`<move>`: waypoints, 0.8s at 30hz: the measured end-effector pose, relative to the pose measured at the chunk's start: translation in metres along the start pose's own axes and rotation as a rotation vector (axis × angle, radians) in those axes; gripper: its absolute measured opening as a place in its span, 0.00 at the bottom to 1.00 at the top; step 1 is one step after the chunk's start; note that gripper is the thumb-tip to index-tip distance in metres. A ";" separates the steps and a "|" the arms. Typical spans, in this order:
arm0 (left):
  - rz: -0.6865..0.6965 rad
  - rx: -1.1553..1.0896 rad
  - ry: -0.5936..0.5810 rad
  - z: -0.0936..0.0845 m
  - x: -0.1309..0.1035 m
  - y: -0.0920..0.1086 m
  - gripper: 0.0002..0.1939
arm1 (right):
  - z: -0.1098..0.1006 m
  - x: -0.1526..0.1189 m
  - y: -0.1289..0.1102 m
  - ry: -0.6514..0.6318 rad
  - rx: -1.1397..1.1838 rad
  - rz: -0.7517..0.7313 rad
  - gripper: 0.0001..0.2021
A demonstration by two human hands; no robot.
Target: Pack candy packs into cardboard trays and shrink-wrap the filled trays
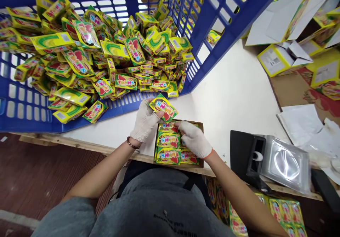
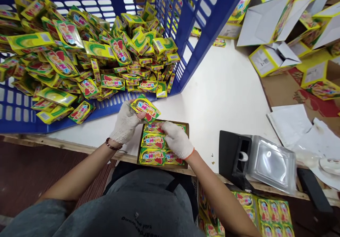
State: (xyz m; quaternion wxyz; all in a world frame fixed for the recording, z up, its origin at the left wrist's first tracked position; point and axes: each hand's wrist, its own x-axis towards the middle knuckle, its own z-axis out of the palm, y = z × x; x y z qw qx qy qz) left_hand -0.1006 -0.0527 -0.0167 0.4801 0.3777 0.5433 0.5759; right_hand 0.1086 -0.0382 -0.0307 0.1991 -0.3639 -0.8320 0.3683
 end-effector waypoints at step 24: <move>0.709 0.945 -0.519 0.005 -0.069 -0.029 0.07 | -0.004 -0.064 -0.039 -0.481 -0.683 0.257 0.11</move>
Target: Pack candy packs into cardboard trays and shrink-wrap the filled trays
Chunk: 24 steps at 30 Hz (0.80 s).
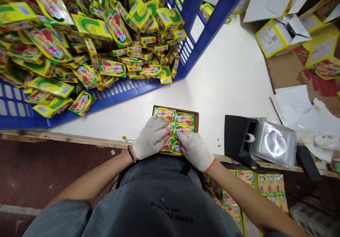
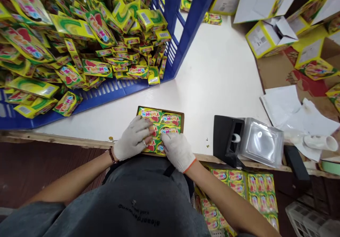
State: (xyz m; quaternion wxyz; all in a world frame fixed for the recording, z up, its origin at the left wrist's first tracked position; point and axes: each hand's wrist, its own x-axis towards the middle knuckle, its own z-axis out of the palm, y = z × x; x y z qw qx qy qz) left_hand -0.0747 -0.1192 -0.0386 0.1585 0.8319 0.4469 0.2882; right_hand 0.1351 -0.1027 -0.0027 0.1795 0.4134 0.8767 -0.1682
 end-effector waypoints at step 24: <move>-0.472 0.558 0.255 -0.110 0.053 -0.137 0.22 | -0.027 0.017 0.013 0.163 0.646 0.013 0.06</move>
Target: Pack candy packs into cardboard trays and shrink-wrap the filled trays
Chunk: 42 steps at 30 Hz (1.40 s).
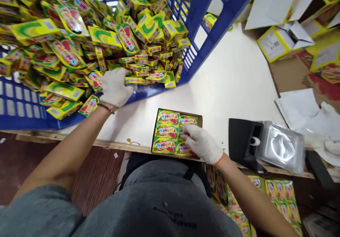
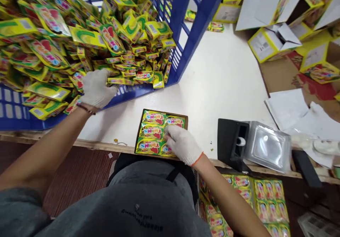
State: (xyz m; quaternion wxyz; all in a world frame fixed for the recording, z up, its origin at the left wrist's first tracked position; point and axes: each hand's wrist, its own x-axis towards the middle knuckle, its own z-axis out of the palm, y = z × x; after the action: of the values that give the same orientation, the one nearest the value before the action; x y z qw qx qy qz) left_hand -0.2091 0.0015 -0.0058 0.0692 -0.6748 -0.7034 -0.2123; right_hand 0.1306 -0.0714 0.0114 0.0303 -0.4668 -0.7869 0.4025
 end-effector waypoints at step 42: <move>0.325 -0.282 -0.308 0.034 0.009 0.083 0.11 | -0.047 0.152 0.069 -0.073 -0.376 0.264 0.36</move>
State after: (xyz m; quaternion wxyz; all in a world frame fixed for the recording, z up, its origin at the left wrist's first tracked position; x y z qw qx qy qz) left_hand -0.1219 0.0232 -0.0152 -0.1003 -0.8062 -0.5515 -0.1891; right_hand 0.1140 0.0887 -0.0528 -0.1390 -0.5483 -0.7806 0.2659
